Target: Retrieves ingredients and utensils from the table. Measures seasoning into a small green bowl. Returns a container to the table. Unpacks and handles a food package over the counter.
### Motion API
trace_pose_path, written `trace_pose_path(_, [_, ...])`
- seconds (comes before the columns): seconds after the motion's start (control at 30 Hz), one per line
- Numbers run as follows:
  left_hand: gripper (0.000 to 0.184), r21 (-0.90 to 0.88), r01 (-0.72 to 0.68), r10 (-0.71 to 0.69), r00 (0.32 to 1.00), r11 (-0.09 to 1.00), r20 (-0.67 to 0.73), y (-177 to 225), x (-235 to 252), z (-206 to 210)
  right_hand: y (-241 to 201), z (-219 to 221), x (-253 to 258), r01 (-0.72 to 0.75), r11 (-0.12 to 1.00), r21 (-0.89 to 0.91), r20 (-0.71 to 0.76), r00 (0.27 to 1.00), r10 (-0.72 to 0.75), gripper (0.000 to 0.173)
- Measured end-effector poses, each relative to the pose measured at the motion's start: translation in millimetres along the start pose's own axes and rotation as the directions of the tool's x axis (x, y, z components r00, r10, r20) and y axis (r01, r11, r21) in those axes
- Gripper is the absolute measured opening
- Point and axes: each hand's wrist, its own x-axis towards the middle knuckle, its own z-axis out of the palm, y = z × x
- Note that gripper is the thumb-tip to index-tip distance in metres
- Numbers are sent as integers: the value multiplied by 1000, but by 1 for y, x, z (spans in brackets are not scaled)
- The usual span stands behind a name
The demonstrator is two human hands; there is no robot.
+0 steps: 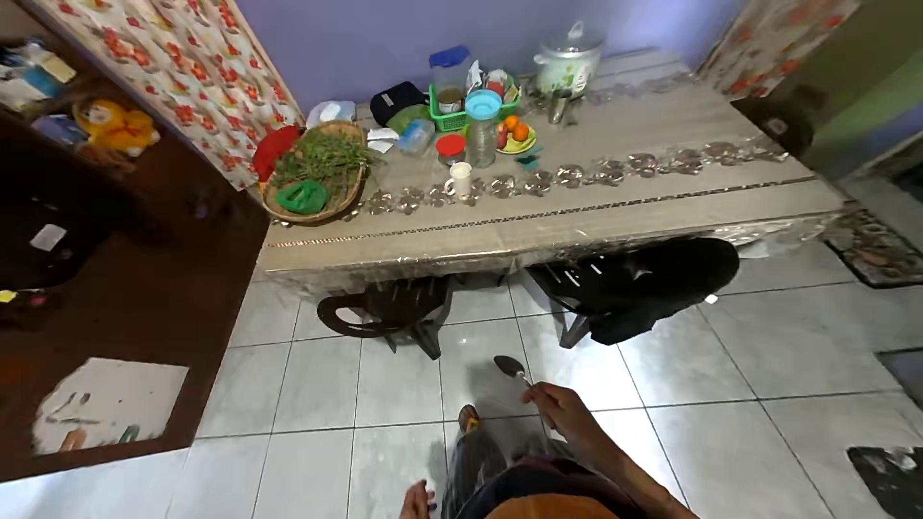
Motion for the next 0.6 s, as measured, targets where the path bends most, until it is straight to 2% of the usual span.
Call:
trace_pose_path(0.07, [40, 9, -320, 320, 947, 947, -35, 52, 39, -12, -11, -8, 18, -30, 999, 26, -52, 998, 31, 27])
trace_pose_path(0.13, [37, 9, -498, 498, 865, 867, -61, 123, 70, -23, -20, -11, 34, -63, 997, 53, -101, 993, 68, 24])
trace_pose_path(0.23, [35, -55, -620, 614, 783, 782, -97, 235, 103, -27, -28, -13, 60, -103, 991, 83, -155, 981, 115, 25])
trace_pose_path(0.3, [34, -84, -682, 673, 730, 726, -113, 290, 127, -20, -28, -15, 77, -119, 986, 114, -192, 971, 139, 25])
trace_pose_path(0.43, [31, -153, -748, 735, 663, 646, -138, 378, 171, 5, -27, -42, 120, -108, 985, 136, -251, 958, 140, 29])
trace_pose_path(0.6, [27, -232, -807, 785, 586, 543, -201, 471, 215, 36, -35, -115, 193, -39, 983, 178, -309, 947, 94, 30])
